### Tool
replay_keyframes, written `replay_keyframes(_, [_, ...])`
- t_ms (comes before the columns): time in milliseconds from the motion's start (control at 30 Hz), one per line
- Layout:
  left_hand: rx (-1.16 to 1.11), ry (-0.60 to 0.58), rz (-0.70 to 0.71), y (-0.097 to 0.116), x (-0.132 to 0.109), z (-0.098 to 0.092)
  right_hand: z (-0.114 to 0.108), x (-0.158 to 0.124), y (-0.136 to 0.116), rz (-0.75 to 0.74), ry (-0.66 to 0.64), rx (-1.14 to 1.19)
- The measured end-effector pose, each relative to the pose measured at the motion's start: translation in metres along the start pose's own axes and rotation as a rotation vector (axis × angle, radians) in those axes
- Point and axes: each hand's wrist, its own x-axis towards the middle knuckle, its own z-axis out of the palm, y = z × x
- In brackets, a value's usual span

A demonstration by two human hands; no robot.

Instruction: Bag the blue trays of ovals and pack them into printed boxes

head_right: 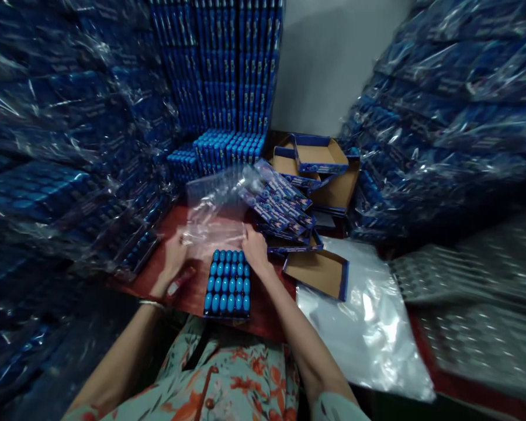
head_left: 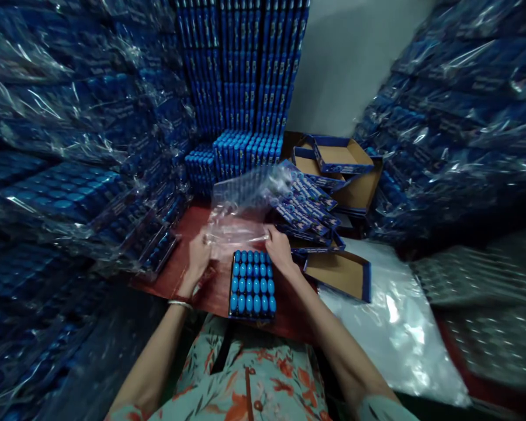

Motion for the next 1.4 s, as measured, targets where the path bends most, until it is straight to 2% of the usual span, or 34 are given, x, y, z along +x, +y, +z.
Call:
replay_keyframes(100, [-0.051, -0.155, -0.040, -0.034, -0.016, 0.055, 0.024, -0.005, 0.039, 0.064, -0.099, 0.051])
replay_keyframes(167, [-0.074, -0.222, -0.055, -0.041, -0.025, 0.074, 0.031, -0.010, 0.050, 0.083, -0.102, 0.094])
replay_keyframes(233, [-0.097, -0.268, -0.072, -0.041, -0.036, 0.079, 0.036, -0.018, 0.055, 0.097, -0.097, 0.140])
replay_keyframes(300, [-0.119, -0.294, -0.093, -0.041, -0.053, 0.075, 0.038, -0.030, 0.060, 0.097, -0.111, 0.185])
replay_keyframes(433, [-0.165, -0.319, -0.140, -0.042, -0.095, 0.055, 0.037, -0.061, 0.070, 0.075, -0.192, 0.268])
replay_keyframes(533, [-0.193, -0.323, -0.196, -0.042, -0.113, 0.042, 0.032, -0.080, 0.074, 0.071, -0.217, 0.296])
replay_keyframes(700, [-0.255, -0.312, -0.272, -0.039, -0.111, 0.039, 0.033, -0.095, 0.069, 0.095, -0.161, 0.370])
replay_keyframes(833, [-0.280, -0.265, -0.312, -0.040, -0.106, 0.047, 0.043, -0.099, 0.072, 0.230, 0.002, 0.478])
replay_keyframes(900, [-0.279, -0.234, -0.339, -0.040, -0.106, 0.051, 0.048, -0.100, 0.076, 0.291, 0.039, 0.477])
replay_keyframes(1200, [-0.207, -0.176, -0.415, -0.036, -0.096, 0.062, 0.055, -0.098, 0.081, 0.354, 0.006, 0.461])
replay_keyframes(1400, [-0.226, -0.229, -0.353, -0.022, -0.116, 0.048, 0.044, -0.117, 0.073, 0.353, -0.012, 0.392])
